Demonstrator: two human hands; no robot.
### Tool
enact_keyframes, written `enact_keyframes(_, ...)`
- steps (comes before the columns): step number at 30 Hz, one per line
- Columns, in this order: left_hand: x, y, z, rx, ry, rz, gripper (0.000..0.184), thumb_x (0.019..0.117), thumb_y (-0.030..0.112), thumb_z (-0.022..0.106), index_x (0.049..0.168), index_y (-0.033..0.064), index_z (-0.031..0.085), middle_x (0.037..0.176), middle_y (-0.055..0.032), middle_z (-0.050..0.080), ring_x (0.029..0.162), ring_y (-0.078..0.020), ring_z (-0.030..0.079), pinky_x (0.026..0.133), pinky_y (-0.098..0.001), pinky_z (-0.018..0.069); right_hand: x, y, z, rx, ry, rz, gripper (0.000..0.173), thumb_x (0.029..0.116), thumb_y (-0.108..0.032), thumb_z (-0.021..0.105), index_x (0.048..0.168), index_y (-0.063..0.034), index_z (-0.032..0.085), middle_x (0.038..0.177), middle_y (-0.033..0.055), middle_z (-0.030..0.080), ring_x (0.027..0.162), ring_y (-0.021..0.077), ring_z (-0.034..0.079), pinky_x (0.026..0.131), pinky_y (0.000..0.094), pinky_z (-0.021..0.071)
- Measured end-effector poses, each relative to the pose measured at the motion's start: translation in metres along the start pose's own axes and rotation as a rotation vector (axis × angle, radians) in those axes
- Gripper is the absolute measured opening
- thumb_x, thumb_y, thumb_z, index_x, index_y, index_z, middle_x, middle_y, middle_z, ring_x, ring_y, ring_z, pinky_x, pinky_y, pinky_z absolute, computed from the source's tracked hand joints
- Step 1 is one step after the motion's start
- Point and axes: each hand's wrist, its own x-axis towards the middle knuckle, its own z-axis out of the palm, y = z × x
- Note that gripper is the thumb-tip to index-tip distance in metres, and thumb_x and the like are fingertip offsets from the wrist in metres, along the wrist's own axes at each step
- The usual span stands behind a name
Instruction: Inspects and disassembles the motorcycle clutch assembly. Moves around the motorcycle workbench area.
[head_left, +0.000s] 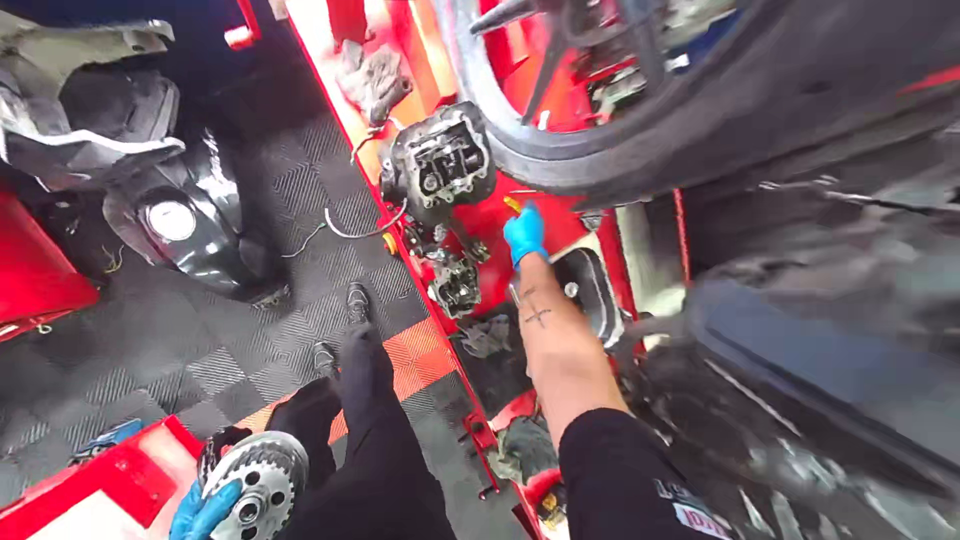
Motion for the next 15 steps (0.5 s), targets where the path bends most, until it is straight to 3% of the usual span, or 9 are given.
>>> enact_keyframes(3,0.031,0.005,0.012,-0.022,-0.003,-0.002,0.038,0.0843,0.027,0.076,0.119,0.0164,0.067,0.105,0.001,0.076,0.094,-0.0097,0.073,0.082,-0.0308,0.0619,0.047,0.014,0.022,-0.065,0.022,-0.016,0.063,0.089,-0.007,0.065,0.15,-0.0016,0.047,0.146,0.0304,0.051,0.134,0.0507,0.05,0.107,0.0695,0.0417)
enact_keyframes(5,0.049,-0.001,0.012,-0.076,-0.091,0.049,0.058,0.0864,0.028,0.076,0.135,0.0027,0.057,0.117,-0.0128,0.072,0.103,-0.0206,0.071,0.086,-0.0387,0.0618,0.047,0.01,0.027,-0.08,0.033,-0.02,0.056,0.093,-0.009,0.062,0.147,-0.0001,0.049,0.147,0.0318,0.049,0.137,0.0506,0.046,0.109,0.0677,0.0401)
enact_keyframes(6,0.049,0.01,0.024,-0.062,-0.009,0.005,0.063,0.0819,0.028,0.079,0.135,0.0011,0.057,0.115,-0.0147,0.072,0.102,-0.0223,0.072,0.085,-0.04,0.0624,0.044,0.008,0.031,-0.069,0.043,-0.012,0.053,0.0965,-0.012,0.059,0.147,-0.0005,0.049,0.148,0.031,0.049,0.138,0.0486,0.045,0.111,0.0653,0.0392)
enact_keyframes(8,0.048,0.039,0.047,-0.032,0.124,-0.086,0.061,0.0768,0.025,0.079,0.13,0.0018,0.06,0.111,-0.0139,0.073,0.099,-0.0228,0.072,0.085,-0.041,0.0624,0.048,0.015,0.041,-0.09,0.054,-0.016,0.049,0.0984,-0.019,0.054,0.145,-0.0038,0.053,0.147,0.0272,0.052,0.139,0.0441,0.048,0.112,0.0621,0.0407)
enact_keyframes(10,0.053,0.055,0.055,-0.029,0.11,-0.072,0.059,0.0776,0.023,0.077,0.129,0.0016,0.059,0.111,-0.0108,0.073,0.1,-0.0193,0.071,0.087,-0.0383,0.0618,0.048,0.022,0.036,-0.096,0.086,-0.039,0.049,0.0998,-0.024,0.051,0.145,-0.0062,0.054,0.149,0.0233,0.051,0.143,0.0383,0.045,0.117,0.0542,0.0378)
enact_keyframes(13,0.053,0.067,0.055,-0.096,0.039,-0.012,0.053,0.0788,0.019,0.076,0.125,-0.0005,0.058,0.107,-0.0092,0.073,0.098,-0.0163,0.071,0.086,-0.0354,0.0613,-0.019,-0.001,-0.003,0.009,0.107,-0.178,0.047,0.0995,-0.019,0.05,0.141,0.0024,0.056,0.142,0.0284,0.054,0.136,0.0359,0.051,0.116,0.0446,0.0389)
enact_keyframes(14,0.05,0.073,0.054,-0.108,0.028,-0.004,0.051,0.0788,0.019,0.076,0.123,-0.0003,0.059,0.106,-0.0088,0.073,0.097,-0.0158,0.072,0.085,-0.035,0.0613,-0.062,-0.016,-0.017,0.169,0.073,-0.234,0.045,0.1,-0.018,0.053,0.137,0.006,0.057,0.135,0.0268,0.059,0.125,0.0294,0.057,0.108,0.0385,0.0449)
enact_keyframes(15,0.045,0.079,0.052,-0.114,0.018,0.003,0.05,0.0792,0.019,0.076,0.122,0.0001,0.059,0.104,-0.0085,0.073,0.095,-0.0155,0.072,0.085,-0.0346,0.0616,-0.108,-0.033,-0.028,0.373,0.02,-0.289,0.04,0.1006,-0.017,0.055,0.132,0.0066,0.058,0.123,0.0188,0.064,0.106,0.0179,0.063,0.093,0.0313,0.0524)
